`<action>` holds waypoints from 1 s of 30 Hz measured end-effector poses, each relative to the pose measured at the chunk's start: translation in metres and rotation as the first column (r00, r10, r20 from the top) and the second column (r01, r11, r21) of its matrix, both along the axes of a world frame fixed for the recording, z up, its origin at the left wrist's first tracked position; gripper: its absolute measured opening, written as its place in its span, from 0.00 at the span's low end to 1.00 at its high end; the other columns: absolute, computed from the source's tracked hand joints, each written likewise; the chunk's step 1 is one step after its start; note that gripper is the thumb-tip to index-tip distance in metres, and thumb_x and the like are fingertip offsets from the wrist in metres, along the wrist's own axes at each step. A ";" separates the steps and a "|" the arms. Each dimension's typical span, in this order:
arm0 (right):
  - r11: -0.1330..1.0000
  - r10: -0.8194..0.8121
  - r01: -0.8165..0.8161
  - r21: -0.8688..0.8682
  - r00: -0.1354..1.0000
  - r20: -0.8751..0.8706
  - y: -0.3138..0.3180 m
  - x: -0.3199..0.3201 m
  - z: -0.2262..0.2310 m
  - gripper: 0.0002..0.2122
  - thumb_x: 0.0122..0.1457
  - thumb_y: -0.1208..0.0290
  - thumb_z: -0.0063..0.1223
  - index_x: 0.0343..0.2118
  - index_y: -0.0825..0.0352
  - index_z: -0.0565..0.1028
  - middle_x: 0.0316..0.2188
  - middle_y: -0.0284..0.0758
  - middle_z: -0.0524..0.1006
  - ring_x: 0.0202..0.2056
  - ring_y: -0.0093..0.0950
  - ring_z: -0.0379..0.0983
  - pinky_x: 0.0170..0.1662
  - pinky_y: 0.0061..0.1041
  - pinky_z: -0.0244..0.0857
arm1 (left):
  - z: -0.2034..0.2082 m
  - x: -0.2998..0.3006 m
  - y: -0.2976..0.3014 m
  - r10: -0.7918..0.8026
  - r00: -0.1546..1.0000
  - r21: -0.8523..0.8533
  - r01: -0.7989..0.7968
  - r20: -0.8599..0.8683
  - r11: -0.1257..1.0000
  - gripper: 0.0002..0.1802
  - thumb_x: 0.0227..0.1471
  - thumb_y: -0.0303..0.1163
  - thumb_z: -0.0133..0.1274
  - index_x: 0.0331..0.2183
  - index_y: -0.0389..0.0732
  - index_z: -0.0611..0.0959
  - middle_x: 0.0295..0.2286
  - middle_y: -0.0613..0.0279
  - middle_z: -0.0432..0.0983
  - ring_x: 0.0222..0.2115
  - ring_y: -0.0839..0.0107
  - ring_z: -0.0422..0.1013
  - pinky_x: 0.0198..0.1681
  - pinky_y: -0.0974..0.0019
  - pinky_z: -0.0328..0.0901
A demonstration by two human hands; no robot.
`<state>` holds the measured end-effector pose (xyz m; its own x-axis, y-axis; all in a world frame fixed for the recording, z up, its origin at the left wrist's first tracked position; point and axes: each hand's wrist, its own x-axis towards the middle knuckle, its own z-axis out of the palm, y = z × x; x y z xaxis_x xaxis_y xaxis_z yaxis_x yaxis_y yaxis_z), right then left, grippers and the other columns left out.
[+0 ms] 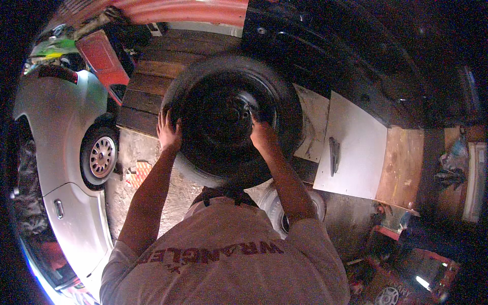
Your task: The person cleans a car tire using a wire brush and a metal scraper. They scrub the tire surface and scrape the inner rim area, then flip the tire over to continue cleaning the opposite side.
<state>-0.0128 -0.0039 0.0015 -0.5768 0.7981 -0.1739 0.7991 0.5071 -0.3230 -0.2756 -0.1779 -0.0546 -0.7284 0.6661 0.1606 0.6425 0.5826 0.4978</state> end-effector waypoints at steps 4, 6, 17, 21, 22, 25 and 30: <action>0.994 -0.052 0.059 -0.097 0.996 0.069 -0.021 0.016 -0.004 0.20 0.57 0.70 0.47 0.55 0.61 0.67 0.34 0.50 0.76 0.35 0.49 0.74 0.38 0.43 0.68 | 0.000 0.002 -0.001 0.006 1.000 -0.016 -0.006 0.023 1.000 0.34 0.56 0.51 0.42 0.58 0.45 0.61 0.62 0.57 0.46 0.63 0.57 0.42 0.63 0.48 0.40; 0.997 -0.029 0.029 -0.064 1.000 0.010 -0.046 0.029 -0.002 0.21 0.57 0.71 0.47 0.55 0.62 0.67 0.33 0.51 0.76 0.35 0.48 0.74 0.38 0.43 0.68 | -0.001 0.001 -0.002 0.003 1.000 -0.012 -0.002 0.022 1.000 0.34 0.56 0.52 0.42 0.58 0.45 0.61 0.62 0.57 0.46 0.63 0.57 0.42 0.63 0.47 0.39; 0.984 -0.162 0.168 -0.060 0.982 0.096 -0.027 0.013 -0.001 0.18 0.59 0.67 0.46 0.53 0.55 0.70 0.35 0.48 0.77 0.39 0.45 0.74 0.41 0.42 0.68 | 0.002 0.001 0.001 -0.036 0.999 -0.046 0.036 0.001 0.998 0.35 0.55 0.53 0.41 0.59 0.46 0.59 0.62 0.54 0.43 0.63 0.56 0.39 0.63 0.45 0.38; 0.985 -0.156 0.166 -0.051 0.974 0.165 -0.047 0.006 0.000 0.17 0.59 0.66 0.45 0.52 0.55 0.71 0.34 0.48 0.77 0.37 0.46 0.74 0.39 0.42 0.68 | 0.009 0.005 0.002 -0.022 0.999 -0.061 0.024 0.024 0.998 0.35 0.55 0.54 0.41 0.59 0.47 0.59 0.62 0.54 0.42 0.63 0.56 0.40 0.62 0.44 0.38; 0.983 -0.165 0.177 -0.057 0.972 0.170 -0.056 0.009 -0.002 0.17 0.58 0.66 0.46 0.52 0.56 0.71 0.34 0.49 0.77 0.36 0.47 0.74 0.39 0.42 0.68 | 0.008 0.005 0.001 -0.019 1.000 -0.071 0.020 0.017 0.997 0.35 0.55 0.54 0.41 0.59 0.47 0.59 0.62 0.54 0.42 0.63 0.56 0.40 0.62 0.44 0.38; 0.986 -0.106 0.120 -0.117 0.988 0.116 -0.079 0.023 -0.004 0.18 0.58 0.67 0.46 0.53 0.55 0.70 0.33 0.49 0.77 0.33 0.47 0.75 0.38 0.42 0.69 | 0.008 0.005 0.001 -0.015 1.000 -0.102 0.016 0.003 0.995 0.35 0.55 0.53 0.41 0.59 0.47 0.59 0.62 0.54 0.42 0.63 0.56 0.40 0.62 0.44 0.38; 0.988 -0.139 0.146 -0.059 0.984 0.110 -0.061 0.022 -0.010 0.19 0.59 0.66 0.44 0.55 0.53 0.67 0.33 0.49 0.77 0.33 0.47 0.75 0.38 0.43 0.69 | 0.011 0.007 0.002 -0.021 1.000 -0.100 0.021 -0.003 0.995 0.35 0.55 0.53 0.41 0.59 0.48 0.59 0.62 0.53 0.42 0.63 0.54 0.40 0.62 0.43 0.39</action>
<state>0.0097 -0.0647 -0.0082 -0.4339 0.8554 -0.2829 0.8929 0.3662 -0.2621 -0.2683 -0.1762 -0.0432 -0.7134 0.6941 0.0958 0.6573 0.6155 0.4350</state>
